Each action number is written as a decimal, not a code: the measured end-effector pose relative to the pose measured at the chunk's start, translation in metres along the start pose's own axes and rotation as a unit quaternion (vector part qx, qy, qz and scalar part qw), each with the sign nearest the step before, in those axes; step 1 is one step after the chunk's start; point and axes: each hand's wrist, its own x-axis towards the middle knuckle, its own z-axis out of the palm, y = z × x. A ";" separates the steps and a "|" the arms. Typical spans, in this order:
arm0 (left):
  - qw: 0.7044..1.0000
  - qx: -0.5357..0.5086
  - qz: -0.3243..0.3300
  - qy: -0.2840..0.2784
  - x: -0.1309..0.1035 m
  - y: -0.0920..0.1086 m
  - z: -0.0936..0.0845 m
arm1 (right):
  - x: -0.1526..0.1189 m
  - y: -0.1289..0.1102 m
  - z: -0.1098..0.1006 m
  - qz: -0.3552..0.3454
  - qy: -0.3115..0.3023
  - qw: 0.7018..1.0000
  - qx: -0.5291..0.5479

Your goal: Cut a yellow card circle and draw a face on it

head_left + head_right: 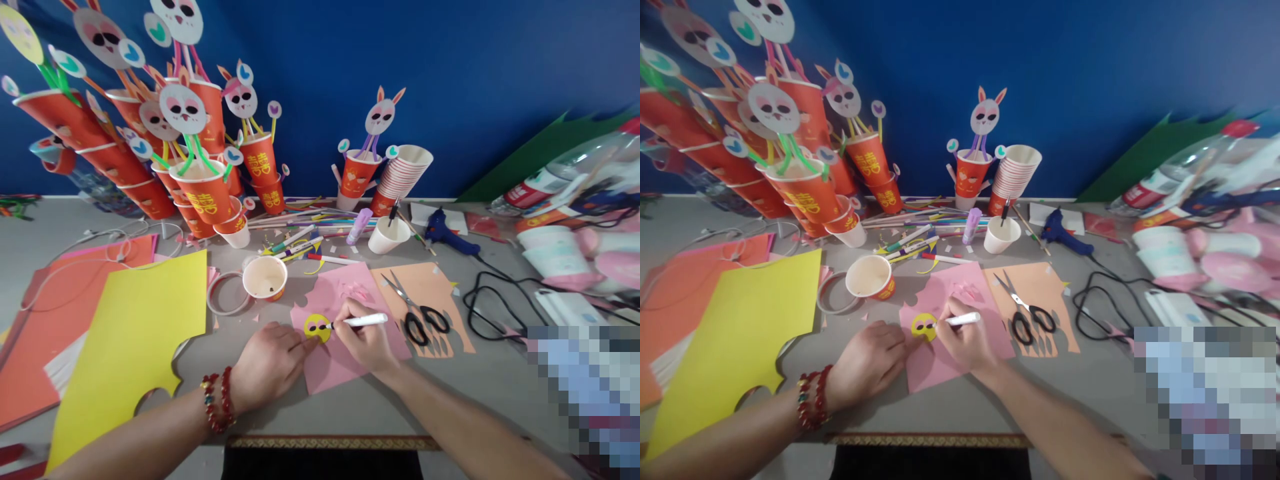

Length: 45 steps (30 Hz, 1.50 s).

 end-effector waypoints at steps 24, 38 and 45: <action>1.000 -0.004 0.004 0.010 0.001 0.001 -0.002 | 0.005 -0.002 0.000 0.017 0.069 0.995 0.073; 0.978 -0.153 -0.053 0.134 -0.005 0.006 -0.003 | -0.001 -0.008 -0.008 0.014 0.123 0.984 0.127; 0.947 -0.264 -0.128 0.134 -0.003 0.007 -0.006 | -0.020 -0.024 -0.011 -0.095 0.058 0.993 0.033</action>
